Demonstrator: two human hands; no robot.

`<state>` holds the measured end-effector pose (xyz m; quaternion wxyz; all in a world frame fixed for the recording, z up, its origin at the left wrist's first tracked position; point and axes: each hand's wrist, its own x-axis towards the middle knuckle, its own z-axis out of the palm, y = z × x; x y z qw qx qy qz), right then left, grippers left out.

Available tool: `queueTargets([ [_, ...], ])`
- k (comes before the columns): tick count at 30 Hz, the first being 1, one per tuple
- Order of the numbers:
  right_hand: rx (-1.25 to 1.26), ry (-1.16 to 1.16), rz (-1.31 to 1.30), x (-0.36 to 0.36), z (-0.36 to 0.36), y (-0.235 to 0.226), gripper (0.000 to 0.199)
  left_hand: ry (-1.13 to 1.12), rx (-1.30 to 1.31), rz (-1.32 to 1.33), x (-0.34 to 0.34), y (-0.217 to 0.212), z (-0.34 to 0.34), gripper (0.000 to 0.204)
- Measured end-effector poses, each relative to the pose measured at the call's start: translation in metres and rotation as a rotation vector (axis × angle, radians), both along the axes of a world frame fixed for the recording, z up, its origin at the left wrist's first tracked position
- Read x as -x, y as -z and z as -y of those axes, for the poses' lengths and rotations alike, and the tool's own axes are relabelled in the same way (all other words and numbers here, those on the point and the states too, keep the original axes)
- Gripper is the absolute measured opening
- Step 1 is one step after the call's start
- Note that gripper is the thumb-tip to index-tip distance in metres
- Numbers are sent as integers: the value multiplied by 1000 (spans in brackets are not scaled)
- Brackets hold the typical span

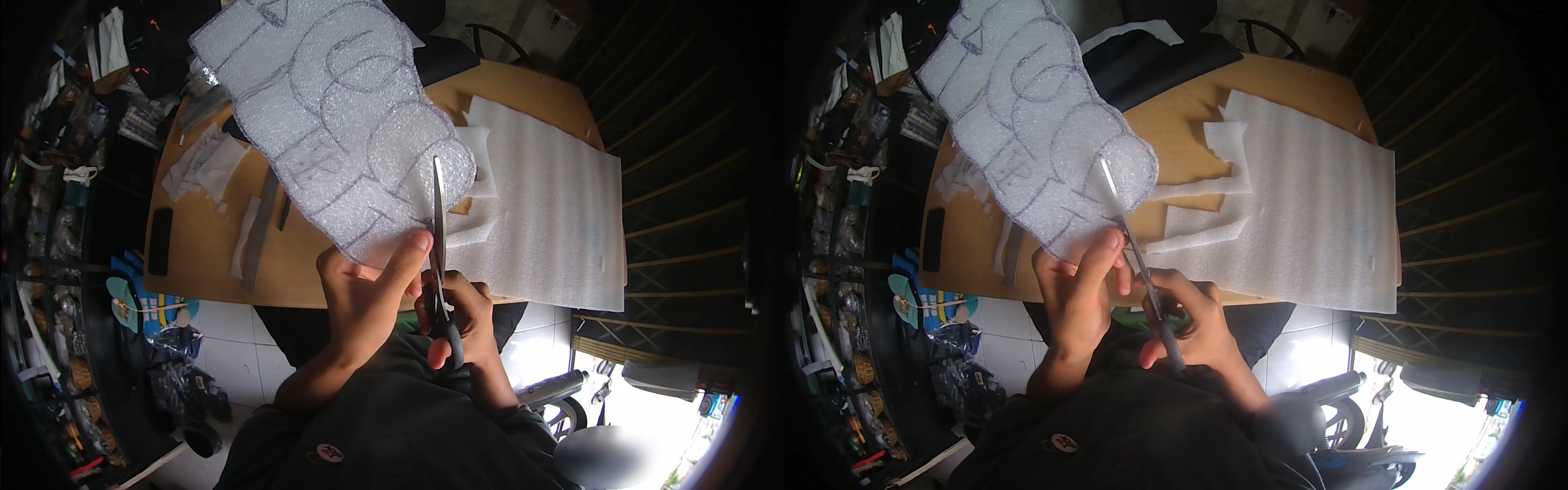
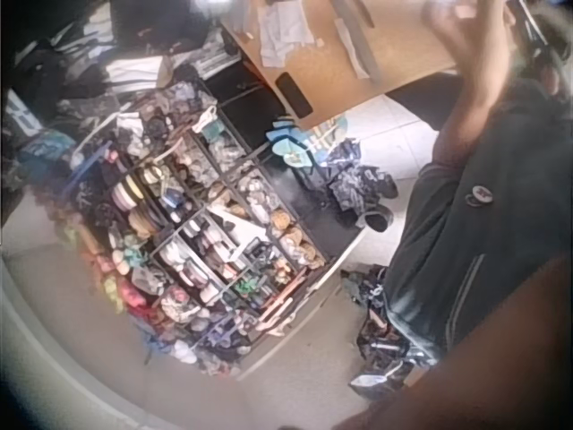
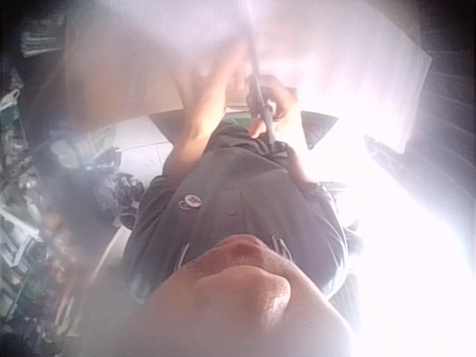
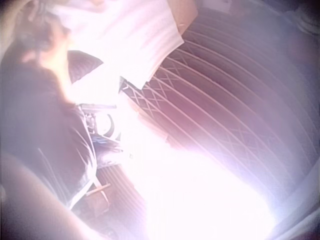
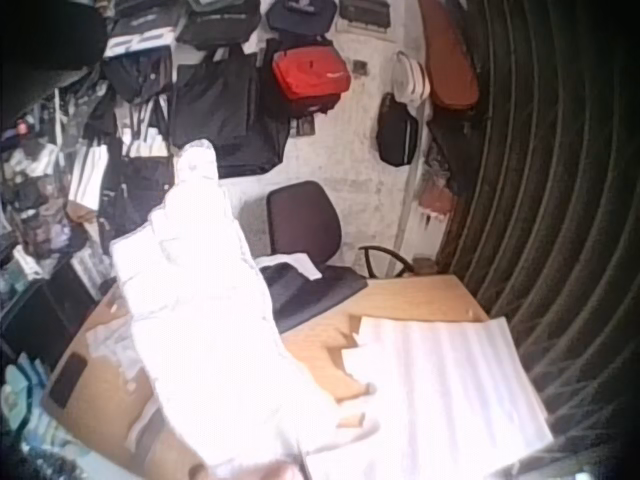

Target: The person uses scissors to cut a sheet of white foam along a pre-drawn outline of a cartoon character. The person rotates the foam and continues cutting until the shape is separated from the surrounding material.

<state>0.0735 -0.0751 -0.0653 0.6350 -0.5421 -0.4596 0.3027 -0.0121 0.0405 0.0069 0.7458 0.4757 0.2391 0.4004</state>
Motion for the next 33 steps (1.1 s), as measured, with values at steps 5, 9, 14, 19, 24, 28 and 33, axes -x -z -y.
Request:
queueTargets([
  [5,51,-29,51,-7,1,-2,85,4,-7,17,-2,6,-6,10],
  [9,62,-35,66,-7,1,-2,85,-7,30,11,-3,0,-4,10],
  [14,42,34,35,2,-1,-1,86,-32,35,-53,-2,5,-1,13],
  [19,-3,100,-32,13,-5,3,87,-118,82,-63,-8,1,10,16],
  [24,-32,143,66,14,-7,0,89,-198,172,56,-14,-4,18,16],
  [28,8,134,12,13,-3,3,91,-150,194,95,-14,-6,15,17],
  [33,-39,170,62,16,-6,1,92,-53,160,24,-8,-4,17,27],
])
